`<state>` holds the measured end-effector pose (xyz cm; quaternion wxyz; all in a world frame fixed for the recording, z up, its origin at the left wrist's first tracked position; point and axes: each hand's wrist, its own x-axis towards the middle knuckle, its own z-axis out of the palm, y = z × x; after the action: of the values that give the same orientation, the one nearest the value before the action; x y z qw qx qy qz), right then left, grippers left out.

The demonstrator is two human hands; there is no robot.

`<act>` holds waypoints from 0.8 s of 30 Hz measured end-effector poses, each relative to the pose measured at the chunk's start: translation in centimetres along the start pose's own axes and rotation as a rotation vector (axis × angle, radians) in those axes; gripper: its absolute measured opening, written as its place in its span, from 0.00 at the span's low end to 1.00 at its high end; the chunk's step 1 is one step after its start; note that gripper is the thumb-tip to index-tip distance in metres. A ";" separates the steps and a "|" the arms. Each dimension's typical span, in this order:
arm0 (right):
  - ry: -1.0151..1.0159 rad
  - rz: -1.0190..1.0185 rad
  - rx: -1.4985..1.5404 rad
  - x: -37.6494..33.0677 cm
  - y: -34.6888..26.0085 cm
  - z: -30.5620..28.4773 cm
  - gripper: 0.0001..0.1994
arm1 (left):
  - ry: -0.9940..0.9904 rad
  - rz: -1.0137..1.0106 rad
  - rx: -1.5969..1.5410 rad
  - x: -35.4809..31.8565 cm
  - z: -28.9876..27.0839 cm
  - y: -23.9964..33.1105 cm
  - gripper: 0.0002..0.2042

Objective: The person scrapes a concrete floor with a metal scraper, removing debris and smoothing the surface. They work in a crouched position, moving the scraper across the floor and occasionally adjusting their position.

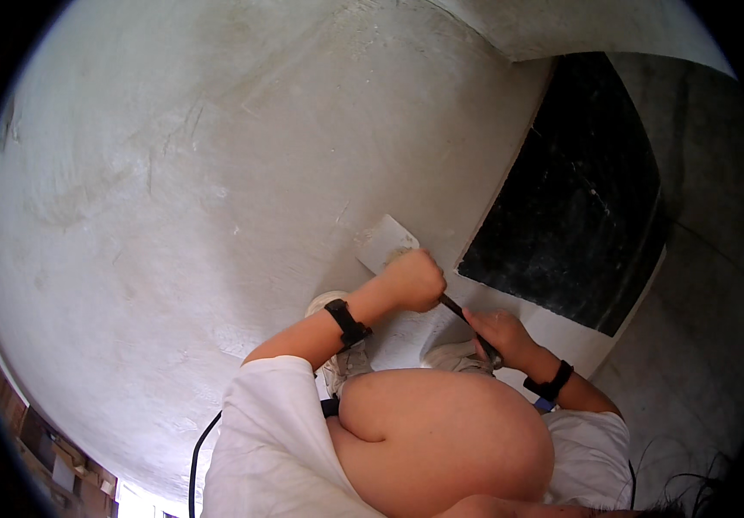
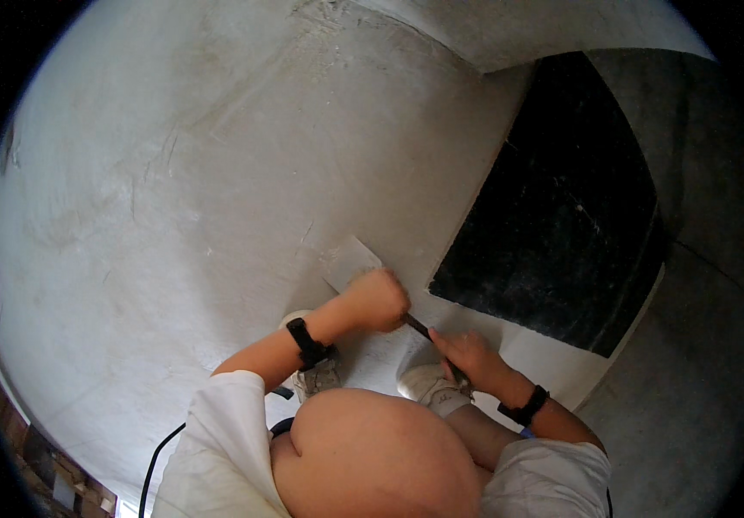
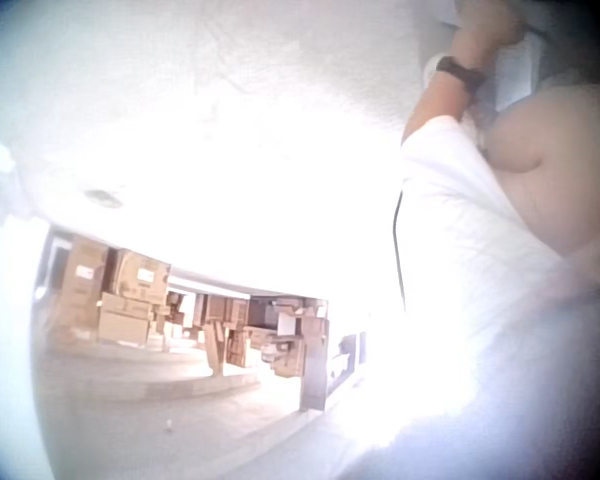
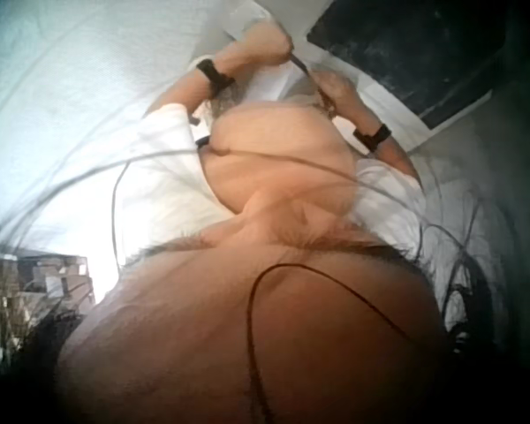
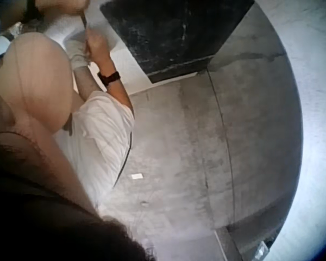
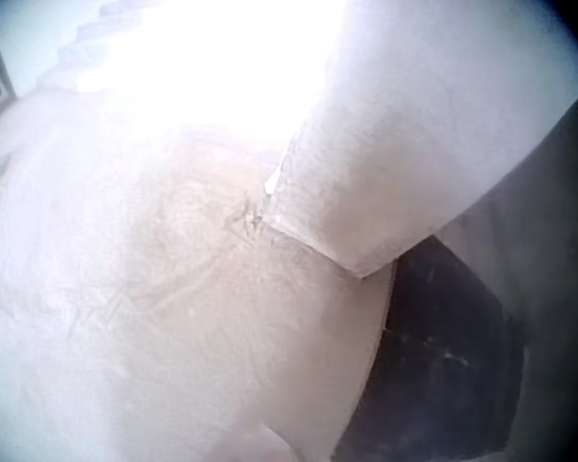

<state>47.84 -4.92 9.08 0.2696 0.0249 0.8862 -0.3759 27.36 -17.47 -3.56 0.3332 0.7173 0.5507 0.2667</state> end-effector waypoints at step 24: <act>0.085 -0.081 -0.011 -1.4 -0.8 1.5 0.34 | 0.037 -0.008 -0.027 -1.3 2.7 2.7 0.10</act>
<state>49.48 -6.28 9.44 0.2164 0.0033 0.8992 -0.3802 30.71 -19.71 -3.18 0.3338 0.7054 0.5560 0.2860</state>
